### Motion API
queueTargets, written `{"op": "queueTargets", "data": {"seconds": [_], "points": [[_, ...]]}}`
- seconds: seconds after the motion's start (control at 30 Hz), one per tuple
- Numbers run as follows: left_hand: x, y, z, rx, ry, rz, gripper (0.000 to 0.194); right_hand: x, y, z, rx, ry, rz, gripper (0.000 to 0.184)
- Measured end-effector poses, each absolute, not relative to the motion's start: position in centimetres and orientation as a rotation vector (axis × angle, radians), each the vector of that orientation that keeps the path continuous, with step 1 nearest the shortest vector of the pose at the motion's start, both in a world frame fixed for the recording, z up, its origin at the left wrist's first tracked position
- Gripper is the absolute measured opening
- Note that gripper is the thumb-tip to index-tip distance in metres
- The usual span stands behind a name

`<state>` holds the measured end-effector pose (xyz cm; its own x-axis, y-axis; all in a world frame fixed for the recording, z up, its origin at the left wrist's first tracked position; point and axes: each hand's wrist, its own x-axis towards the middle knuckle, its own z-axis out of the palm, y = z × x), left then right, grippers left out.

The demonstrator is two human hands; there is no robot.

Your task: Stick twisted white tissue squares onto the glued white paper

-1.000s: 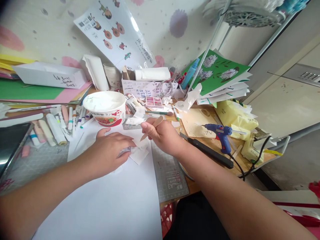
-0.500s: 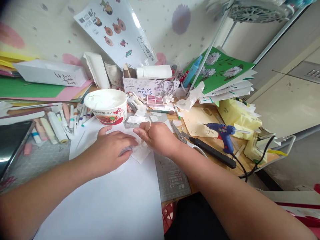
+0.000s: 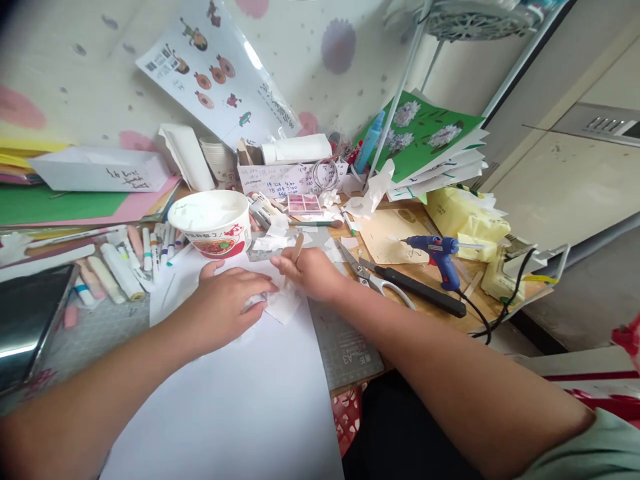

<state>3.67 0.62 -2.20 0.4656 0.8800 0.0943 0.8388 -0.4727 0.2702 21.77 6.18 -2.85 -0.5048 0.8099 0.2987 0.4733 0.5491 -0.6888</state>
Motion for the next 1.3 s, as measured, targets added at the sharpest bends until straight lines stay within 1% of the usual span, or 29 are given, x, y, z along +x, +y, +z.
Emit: {"op": "queueTargets", "data": {"seconds": [0.07,0.13,0.2,0.27,0.4,0.53,0.57,0.63,0.77,0.83,0.9,0.97,1.0,1.13,1.17,1.23,1.3], "points": [[3.6,0.7,-2.0,2.492,1.504,0.324,0.026,22.5,6.3,-2.0,-1.039,-2.057,0.76,0.051],[3.5,0.9,-1.7,2.438,1.521,0.323,0.026,23.6,6.2,-0.9,-1.027,-1.829,0.815,0.05],[3.2,1.1,-1.3,2.377,1.559,0.345,0.024,25.0,5.8,-0.1,-0.966,-1.6,0.904,0.044],[3.0,1.3,-0.8,2.34,1.622,0.405,0.02,26.3,5.2,0.4,-0.892,-1.485,1.003,0.037],[2.6,1.4,0.0,2.384,1.718,0.56,0.02,28.4,3.6,1.0,-0.923,-1.624,1.13,0.031],[2.5,1.6,0.1,2.476,1.648,0.54,0.026,30.4,2.8,1.2,-1.02,-1.757,1.168,0.032],[2.5,1.6,0.1,2.502,1.608,0.507,0.027,30.9,2.8,1.2,-1.046,-1.776,1.116,0.031],[2.6,1.4,0.3,2.562,1.537,0.482,0.028,31.8,2.9,0.8,-1.102,-1.867,0.89,0.027],[3.9,-1.4,0.6,2.746,1.452,0.735,0.028,31.8,2.7,-0.8,-1.039,-2.26,0.294,0.019],[5.3,-4.0,0.0,2.879,1.167,0.784,0.027,31.2,2.5,-1.6,-0.995,-2.528,0.101,0.022],[6.9,-6.6,-1.2,2.946,0.785,0.714,0.024,31.0,2.5,-2.1,-1.0,-2.718,-0.027,0.036],[8.1,-8.2,-2.8,2.961,0.624,0.631,0.019,31.9,2.6,-2.0,-1.069,-2.739,-0.061,0.045],[8.5,-8.6,-3.5,2.963,0.576,0.654,0.018,32.8,2.8,-1.8,-1.13,-2.696,-0.042,0.044],[8.7,-8.4,-5.3,3.008,0.652,0.71,0.023,38.7,2.5,-0.2,-1.593,-2.246,0.128,0.024],[8.5,-8.2,-5.7,3.037,0.676,0.759,0.022,40.2,2.1,0.2,-1.719,-2.119,0.104,0.022],[8.2,-7.9,-6.8,3.064,0.886,0.701,0.021,42.9,1.2,0.6,-1.916,-1.94,0.005,0.023],[8.0,-7.5,-8.1,3.142,0.87,0.826,0.02,44.7,0.4,0.4,-2.065,-1.81,-0.026,0.021]]}}
